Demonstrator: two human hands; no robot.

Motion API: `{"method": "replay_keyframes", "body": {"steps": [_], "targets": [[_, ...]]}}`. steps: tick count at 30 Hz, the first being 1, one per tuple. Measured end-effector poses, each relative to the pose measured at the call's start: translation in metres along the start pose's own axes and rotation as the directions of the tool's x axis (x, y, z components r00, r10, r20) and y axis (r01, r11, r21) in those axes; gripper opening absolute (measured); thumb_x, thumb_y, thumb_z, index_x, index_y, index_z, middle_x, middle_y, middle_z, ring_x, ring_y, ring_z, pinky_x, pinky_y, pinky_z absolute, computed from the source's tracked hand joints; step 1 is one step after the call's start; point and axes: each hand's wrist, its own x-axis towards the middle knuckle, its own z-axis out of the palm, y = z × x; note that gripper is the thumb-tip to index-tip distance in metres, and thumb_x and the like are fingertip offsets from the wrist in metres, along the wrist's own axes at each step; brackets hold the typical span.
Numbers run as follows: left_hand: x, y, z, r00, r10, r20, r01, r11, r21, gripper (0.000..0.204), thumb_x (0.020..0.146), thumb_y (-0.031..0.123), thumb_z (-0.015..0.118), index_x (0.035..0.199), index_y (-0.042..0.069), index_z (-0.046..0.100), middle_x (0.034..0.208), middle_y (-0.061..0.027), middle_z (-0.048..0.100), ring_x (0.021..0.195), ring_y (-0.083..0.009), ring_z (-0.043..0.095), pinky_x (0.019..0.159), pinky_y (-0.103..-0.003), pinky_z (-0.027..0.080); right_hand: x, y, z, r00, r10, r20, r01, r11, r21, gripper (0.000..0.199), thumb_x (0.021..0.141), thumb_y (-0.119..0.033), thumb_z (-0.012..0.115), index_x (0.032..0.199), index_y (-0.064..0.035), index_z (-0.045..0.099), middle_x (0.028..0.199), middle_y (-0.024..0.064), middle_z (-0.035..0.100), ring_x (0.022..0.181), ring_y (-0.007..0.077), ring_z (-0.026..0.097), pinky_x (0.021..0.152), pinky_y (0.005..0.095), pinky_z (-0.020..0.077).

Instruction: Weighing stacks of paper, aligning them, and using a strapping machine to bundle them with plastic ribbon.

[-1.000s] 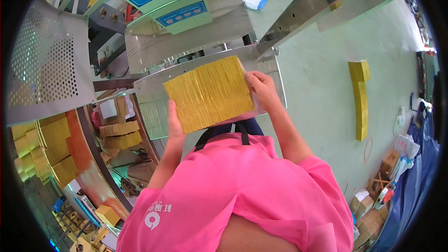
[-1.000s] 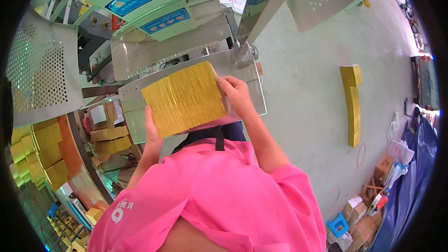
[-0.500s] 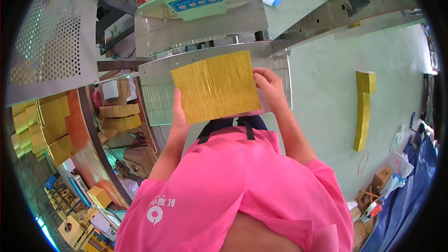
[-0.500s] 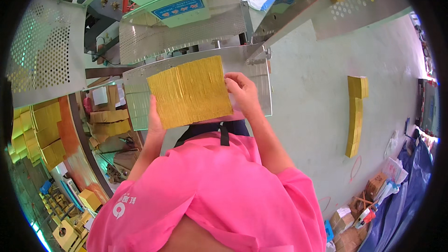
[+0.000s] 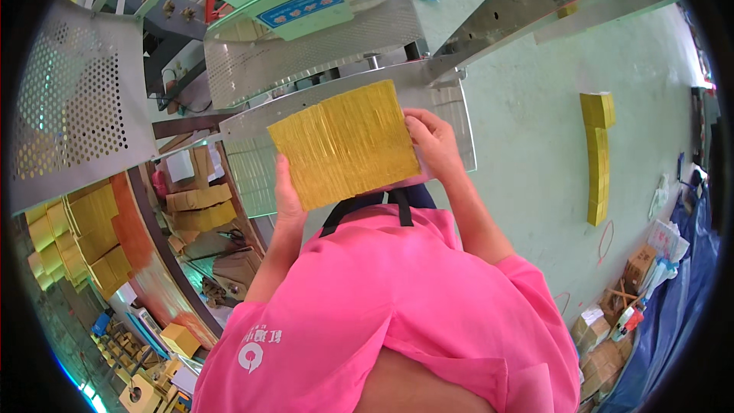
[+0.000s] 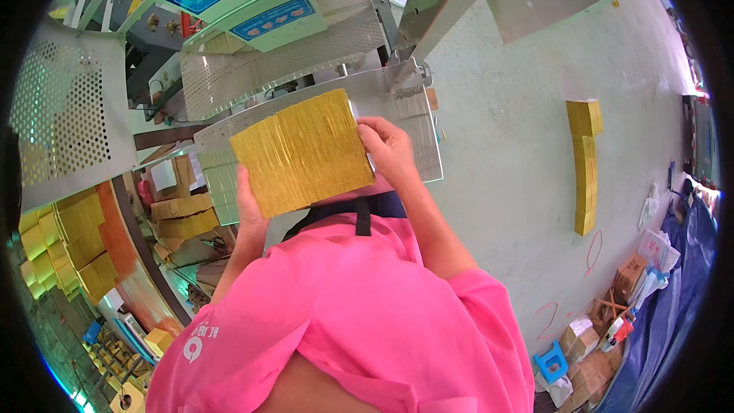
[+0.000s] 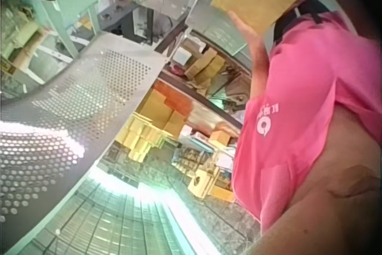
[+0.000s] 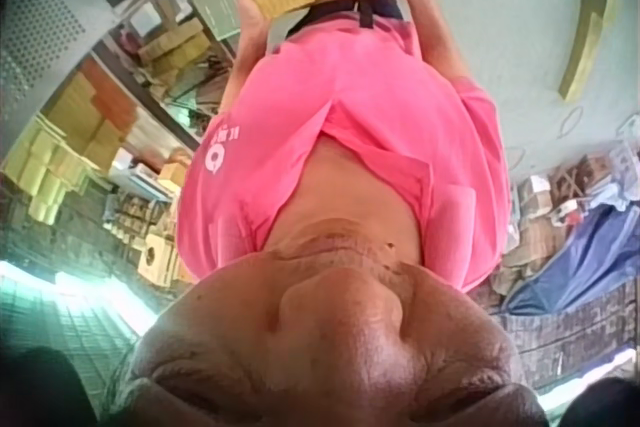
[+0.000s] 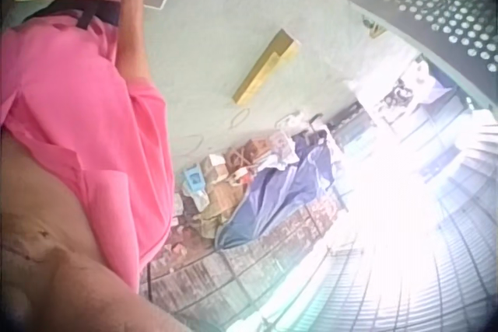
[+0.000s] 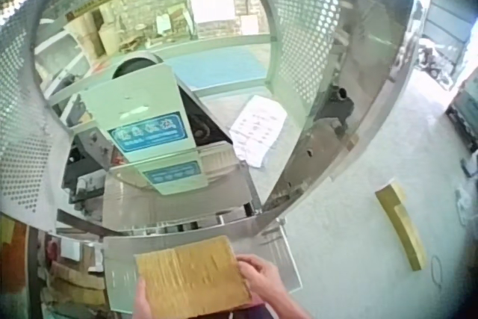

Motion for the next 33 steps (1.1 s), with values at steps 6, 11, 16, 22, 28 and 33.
{"method": "replay_keyframes", "body": {"steps": [6,11,16,22,28,33], "targets": [[0.000,-0.002,-0.003,1.000,0.013,0.007,-0.013,1.000,0.004,0.058,0.100,0.048,0.040,0.139,0.005,0.042,0.134,-0.0099,0.052,0.121,-0.0238,0.052,0.101,-0.038,0.043,0.000,0.007,-0.005,0.975,-0.196,-0.108,0.157,0.944,-0.289,0.014,0.091,-0.012,0.060,0.092,0.0009,0.067,0.071,-0.0040,0.059,0.066,0.0031,0.051,0.060,0.0215,0.0432],[0.003,-0.004,-0.006,1.000,0.001,0.005,0.000,1.000,-0.022,0.057,0.100,0.048,0.038,0.139,0.005,0.043,0.135,-0.0092,0.052,0.121,-0.0227,0.053,0.101,-0.037,0.043,-0.005,-0.016,0.014,0.929,-0.343,-0.136,0.228,0.823,-0.520,0.008,0.089,-0.007,0.062,0.087,0.0002,0.065,0.065,0.0029,0.059,0.061,0.0050,0.052,0.056,0.0252,0.0455],[-0.001,-0.002,0.000,1.000,0.011,-0.014,-0.012,1.000,-0.022,0.058,0.100,0.048,0.039,0.139,0.006,0.043,0.135,-0.0090,0.052,0.121,-0.0226,0.053,0.101,-0.037,0.042,-0.003,-0.021,0.020,0.879,-0.469,-0.080,0.329,0.720,-0.612,0.007,0.088,-0.006,0.062,0.086,-0.0002,0.065,0.070,0.0131,0.063,0.060,0.0123,0.057,0.058,0.0279,0.0482],[0.003,-0.012,-0.003,0.999,0.041,0.017,-0.041,0.999,-0.033,0.059,0.100,0.051,0.039,0.138,0.006,0.044,0.132,-0.0088,0.054,0.119,-0.0221,0.054,0.101,-0.037,0.042,0.002,-0.015,0.006,0.962,-0.266,-0.062,0.210,0.865,-0.456,0.008,0.090,-0.005,0.059,0.089,0.0009,0.065,0.080,0.0055,0.067,0.074,0.0108,0.062,0.068,0.0259,0.0501],[0.001,-0.004,-0.002,0.997,-0.071,-0.033,0.068,0.994,-0.089,0.061,0.100,0.054,0.035,0.137,0.006,0.046,0.130,-0.0084,0.056,0.117,-0.0209,0.055,0.099,-0.036,0.043,0.011,-0.008,0.009,0.992,-0.129,-0.002,0.128,0.988,-0.081,0.016,0.090,0.000,0.057,0.105,0.0019,0.064,0.094,0.0046,0.067,0.084,0.0097,0.061,0.075,0.0241,0.0498],[0.002,0.004,-0.001,0.997,-0.072,-0.031,0.070,0.995,-0.069,0.060,0.100,0.053,0.036,0.135,0.006,0.047,0.128,-0.0086,0.057,0.115,-0.0207,0.056,0.098,-0.036,0.045,0.010,-0.006,0.018,0.997,-0.071,-0.041,0.069,0.996,-0.062,0.019,0.090,0.001,0.056,0.107,0.0031,0.064,0.094,0.0041,0.067,0.086,0.0087,0.061,0.076,0.0230,0.0494]]}}
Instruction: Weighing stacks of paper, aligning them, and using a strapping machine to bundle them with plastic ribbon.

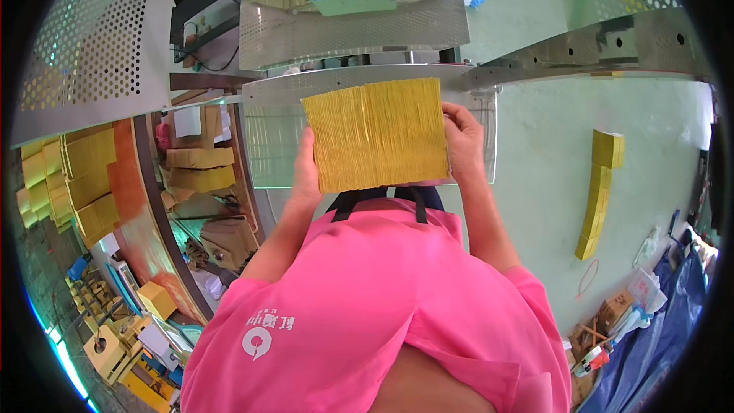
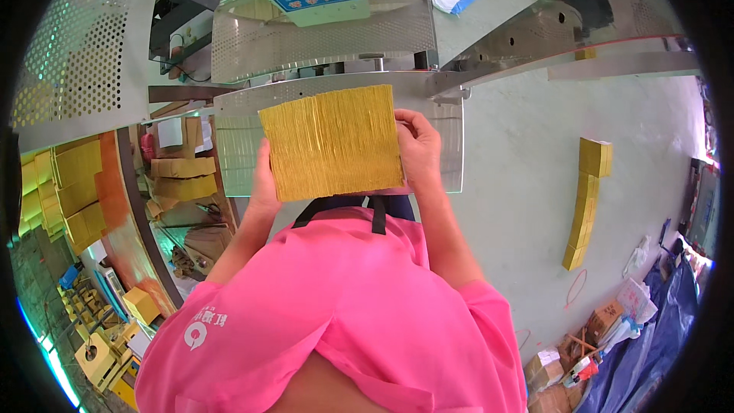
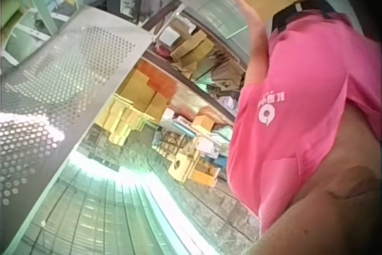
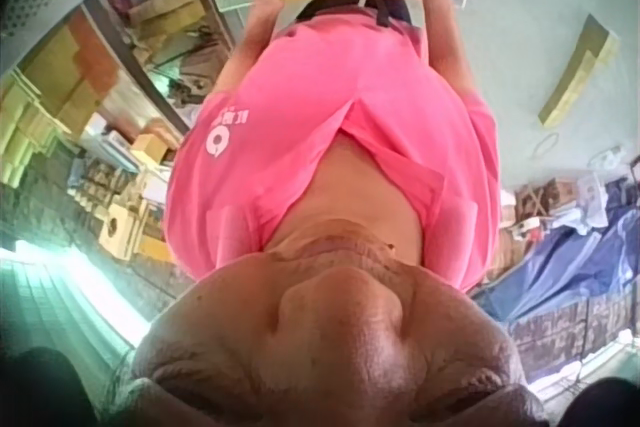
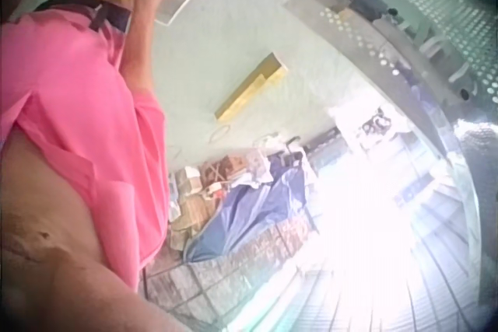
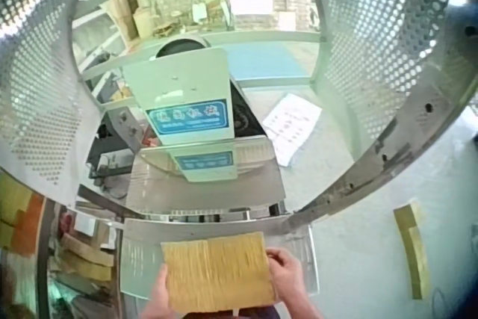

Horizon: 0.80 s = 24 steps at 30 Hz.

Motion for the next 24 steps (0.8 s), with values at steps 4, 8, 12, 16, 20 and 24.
{"method": "replay_keyframes", "body": {"steps": [4,8,12,16,20,24], "targets": [[-0.001,0.009,-0.004,0.998,-0.012,0.069,0.005,0.996,0.091,0.059,0.100,0.051,0.038,0.135,0.005,0.047,0.128,-0.0085,0.057,0.114,-0.0205,0.057,0.097,-0.035,0.045,0.000,0.008,-0.003,0.999,0.039,-0.014,-0.039,0.999,-0.027,0.021,0.091,-0.003,0.055,0.109,0.0039,0.063,0.099,0.0047,0.067,0.089,0.0097,0.061,0.079,0.0232,0.0491],[0.005,0.013,-0.015,0.995,-0.074,0.074,0.056,0.975,0.214,0.058,0.100,0.050,0.039,0.135,0.004,0.047,0.128,-0.0089,0.057,0.114,-0.0203,0.057,0.096,-0.036,0.046,0.000,0.013,-0.005,0.995,0.098,-0.010,-0.098,0.994,-0.052,0.027,0.094,-0.010,0.052,0.115,0.0032,0.062,0.105,0.0057,0.066,0.095,0.0110,0.060,0.084,0.0245,0.0477],[0.000,0.013,-0.013,0.988,-0.100,0.116,0.063,0.957,0.285,0.058,0.100,0.049,0.042,0.136,0.003,0.046,0.128,-0.0094,0.057,0.114,-0.0201,0.057,0.096,-0.035,0.046,-0.005,0.005,0.001,0.974,0.222,0.045,-0.222,0.975,-0.010,0.032,0.096,-0.016,0.049,0.121,0.0017,0.060,0.110,0.0055,0.064,0.100,0.0110,0.057,0.089,0.0248,0.0445],[-0.004,0.010,0.002,0.967,0.092,0.238,-0.209,0.819,0.535,0.053,0.097,0.037,0.057,0.133,0.000,0.046,0.124,-0.0091,0.058,0.111,-0.0188,0.057,0.094,-0.034,0.047,0.002,-0.007,0.004,0.981,0.169,0.094,-0.166,0.985,-0.039,0.031,0.097,-0.014,0.048,0.123,0.0010,0.059,0.110,0.0041,0.063,0.100,0.0109,0.056,0.089,0.0240,0.0437],[-0.009,0.018,0.027,0.834,0.374,0.405,-0.538,0.715,0.447,0.045,0.090,0.025,0.069,0.124,0.000,0.053,0.116,-0.0078,0.061,0.107,-0.0188,0.059,0.090,-0.036,0.048,0.004,-0.029,0.007,0.985,-0.048,0.163,0.021,0.986,0.165,0.030,0.097,-0.013,0.050,0.123,0.0004,0.058,0.112,0.0030,0.063,0.102,0.0100,0.056,0.090,0.0243,0.0438],[0.020,-0.006,-0.003,0.821,0.227,0.524,-0.569,0.405,0.716,0.040,0.087,0.026,0.072,0.116,0.001,0.060,0.111,-0.0082,0.064,0.103,-0.0214,0.061,0.088,-0.036,0.048,0.016,-0.003,-0.005,0.984,-0.155,0.086,0.124,0.950,0.285,0.025,0.094,-0.009,0.055,0.117,-0.0042,0.059,0.108,0.0024,0.064,0.096,0.0103,0.060,0.082,0.0256,0.0486]]}}
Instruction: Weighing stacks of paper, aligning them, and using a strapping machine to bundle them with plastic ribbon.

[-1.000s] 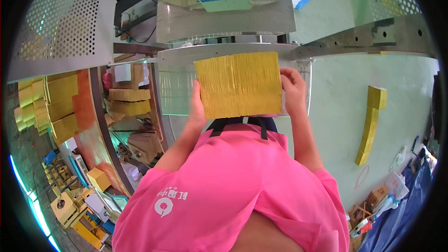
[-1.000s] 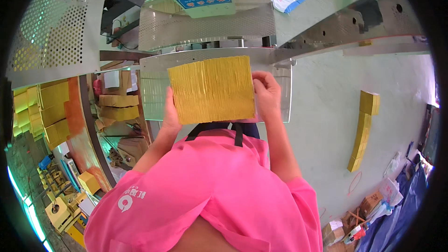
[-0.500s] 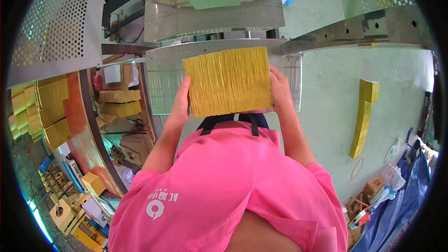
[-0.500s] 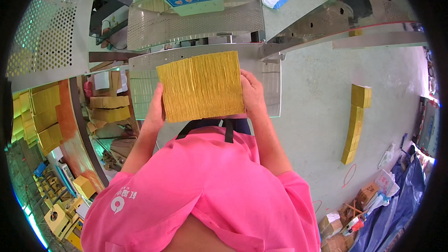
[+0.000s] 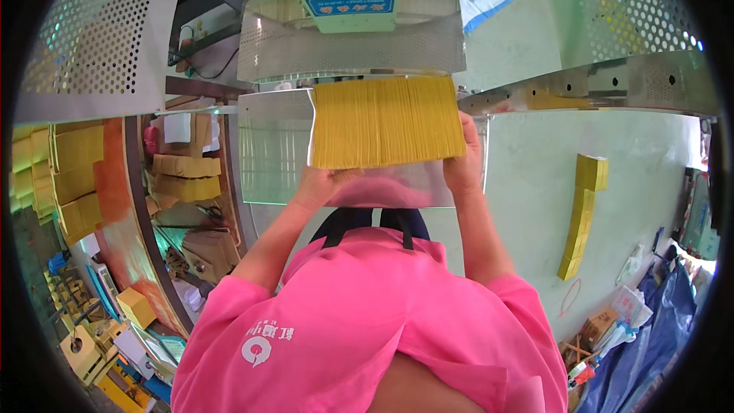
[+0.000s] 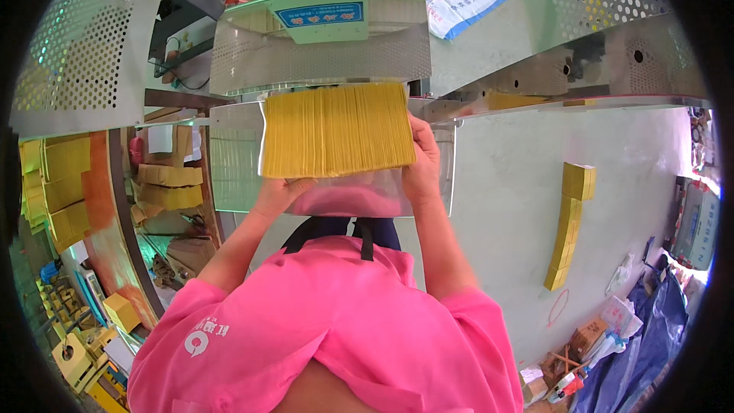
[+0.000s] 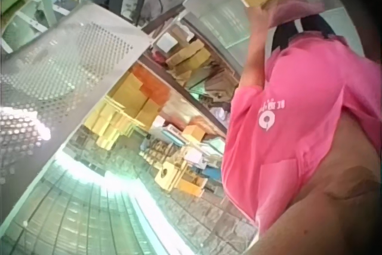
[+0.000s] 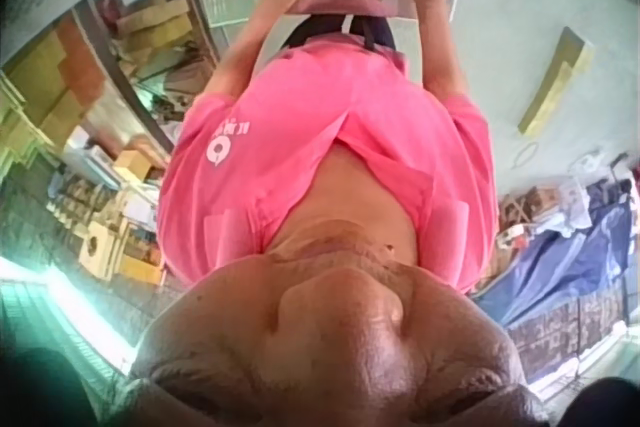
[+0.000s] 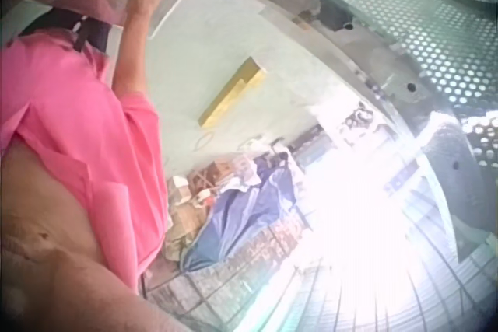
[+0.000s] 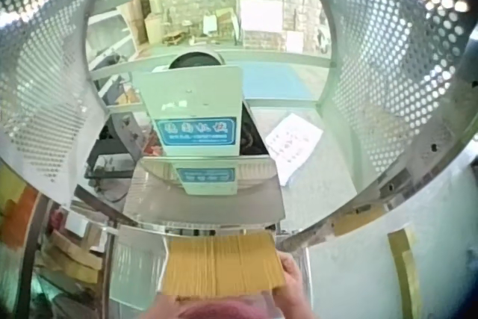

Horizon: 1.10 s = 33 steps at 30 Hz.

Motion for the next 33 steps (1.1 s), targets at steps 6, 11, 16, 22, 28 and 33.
{"method": "replay_keyframes", "body": {"steps": [6,11,16,22,28,33], "targets": [[0.009,0.002,0.034,0.974,0.189,-0.122,-0.170,0.974,0.151,0.029,0.087,0.022,0.072,0.108,0.002,0.066,0.099,-0.0091,0.068,0.090,-0.0256,0.065,0.079,-0.036,0.052,0.007,0.014,-0.017,0.978,-0.038,-0.205,0.059,0.993,0.099,0.016,0.092,-0.003,0.057,0.107,-0.0031,0.063,0.099,0.0035,0.066,0.086,0.0105,0.061,0.075,0.0249,0.0506],[0.033,0.004,0.048,0.990,0.088,-0.110,-0.084,0.995,0.045,0.024,0.089,0.019,0.069,0.106,0.002,0.067,0.097,-0.0085,0.069,0.089,-0.0234,0.066,0.076,-0.034,0.052,0.021,0.011,-0.014,0.913,-0.044,-0.405,0.139,0.968,0.208,0.008,0.090,0.000,0.057,0.095,-0.0039,0.061,0.092,0.0029,0.064,0.079,0.0090,0.058,0.069,0.0238,0.0497],[0.043,0.011,0.070,0.980,0.135,-0.145,-0.132,0.991,0.025,0.026,0.089,0.021,0.070,0.107,0.002,0.067,0.096,-0.0069,0.069,0.090,-0.0198,0.066,0.076,-0.032,0.052,0.026,-0.008,-0.010,0.859,0.015,-0.511,0.107,0.972,0.209,0.007,0.088,-0.001,0.055,0.089,-0.0072,0.052,0.084,0.0000,0.058,0.076,0.0087,0.054,0.069,0.0259,0.0470],[0.049,-0.012,0.062,0.993,0.077,-0.089,-0.065,0.989,0.133,0.036,0.084,0.027,0.074,0.110,0.004,0.065,0.103,-0.0106,0.066,0.093,-0.0287,0.063,0.080,-0.040,0.051,-0.002,-0.028,-0.042,0.875,-0.334,-0.349,0.096,0.829,-0.551,0.015,0.086,0.003,0.050,0.098,-0.0019,0.057,0.096,0.0048,0.059,0.092,0.0168,0.057,0.085,0.0315,0.0459],[0.041,-0.035,0.052,0.969,0.205,-0.140,-0.150,0.934,0.325,0.033,0.085,0.026,0.074,0.109,0.005,0.066,0.105,-0.0098,0.068,0.092,-0.0266,0.065,0.077,-0.037,0.051,-0.032,-0.145,0.086,0.630,-0.467,0.621,0.729,0.079,-0.680,0.051,0.086,-0.020,0.061,0.133,-0.0021,0.051,0.137,0.0182,0.050,0.134,0.0336,0.041,0.110,0.0501,0.0303],[0.052,-0.007,0.048,0.999,-0.028,-0.034,0.031,0.994,0.104,0.089,0.075,0.039,0.079,0.141,-0.001,0.035,0.147,-0.0251,0.034,0.136,-0.0453,0.032,0.112,-0.048,0.029,0.029,-0.103,0.078,0.755,-0.051,0.654,0.634,-0.197,-0.747,0.068,0.084,-0.039,0.063,0.139,-0.0033,0.044,0.147,0.0122,0.040,0.140,0.0307,0.031,0.114,0.0539,0.0197]]}}
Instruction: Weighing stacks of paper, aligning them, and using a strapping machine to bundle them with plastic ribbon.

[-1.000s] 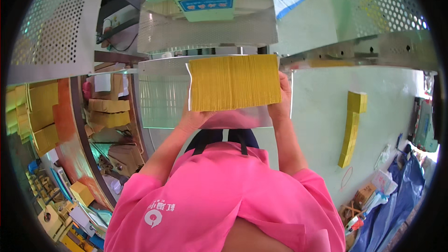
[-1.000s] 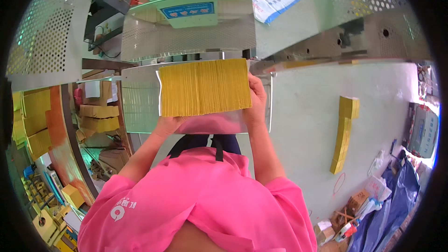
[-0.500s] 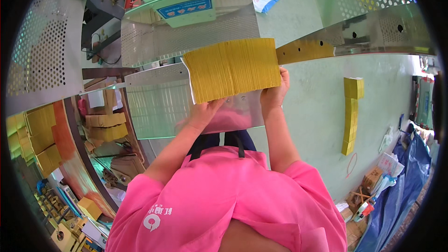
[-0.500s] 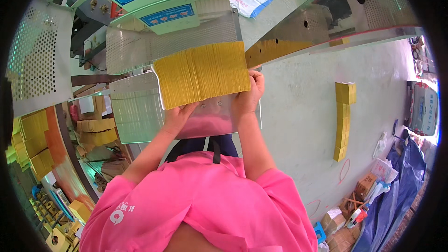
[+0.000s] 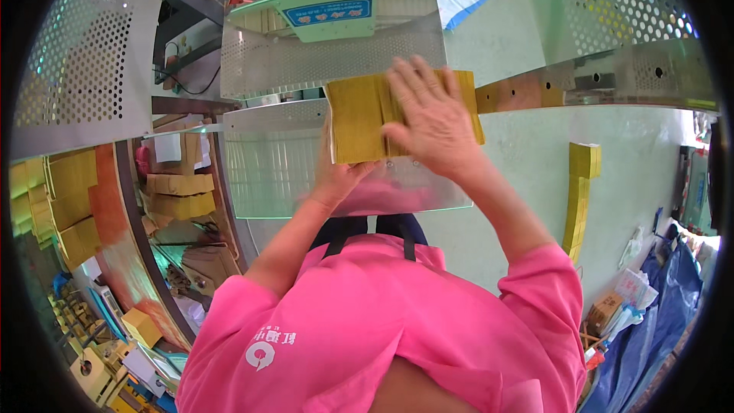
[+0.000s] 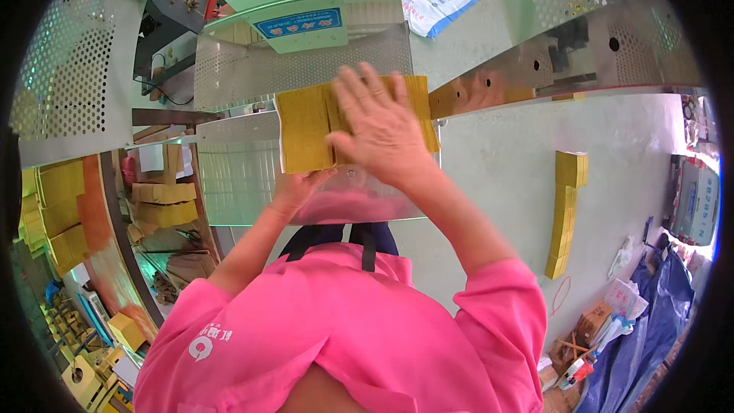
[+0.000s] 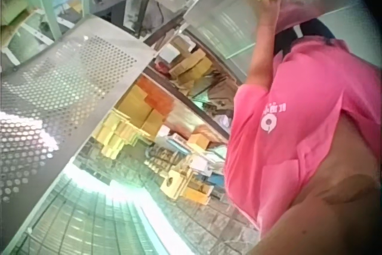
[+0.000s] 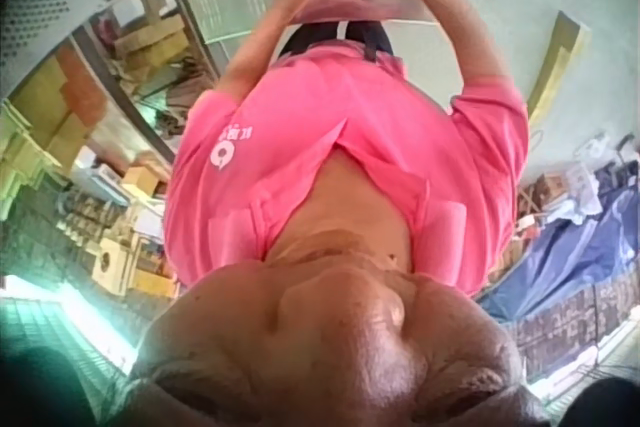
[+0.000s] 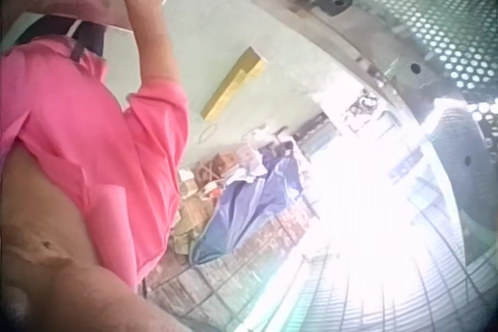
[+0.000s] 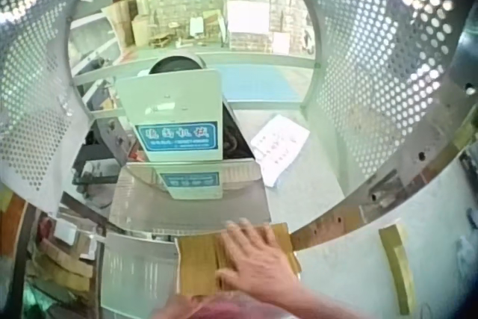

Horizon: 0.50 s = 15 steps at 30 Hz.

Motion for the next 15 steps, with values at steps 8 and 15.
{"method": "replay_keyframes", "body": {"steps": [8,15], "targets": [[-0.001,-0.005,0.006,0.980,0.165,-0.108,-0.141,0.970,0.198,0.092,0.076,0.032,0.079,0.145,-0.002,0.028,0.149,-0.0257,0.030,0.135,-0.0459,0.032,0.111,-0.049,0.030,0.031,-0.026,0.008,0.990,-0.141,-0.029,0.142,0.988,0.061,0.074,0.086,-0.042,0.061,0.145,-0.0068,0.036,0.152,0.0087,0.034,0.143,0.0289,0.027,0.116,0.0511,0.0169],[0.003,0.009,-0.002,0.983,0.127,-0.130,-0.108,0.984,0.144,0.093,0.075,0.029,0.080,0.146,0.000,0.027,0.149,-0.0252,0.030,0.134,-0.0457,0.033,0.110,-0.050,0.031,0.035,-0.031,0.014,0.992,-0.129,-0.001,0.129,0.988,0.086,0.068,0.088,-0.039,0.060,0.145,-0.0091,0.037,0.152,0.0071,0.035,0.142,0.0285,0.027,0.116,0.0509,0.0168]]}}
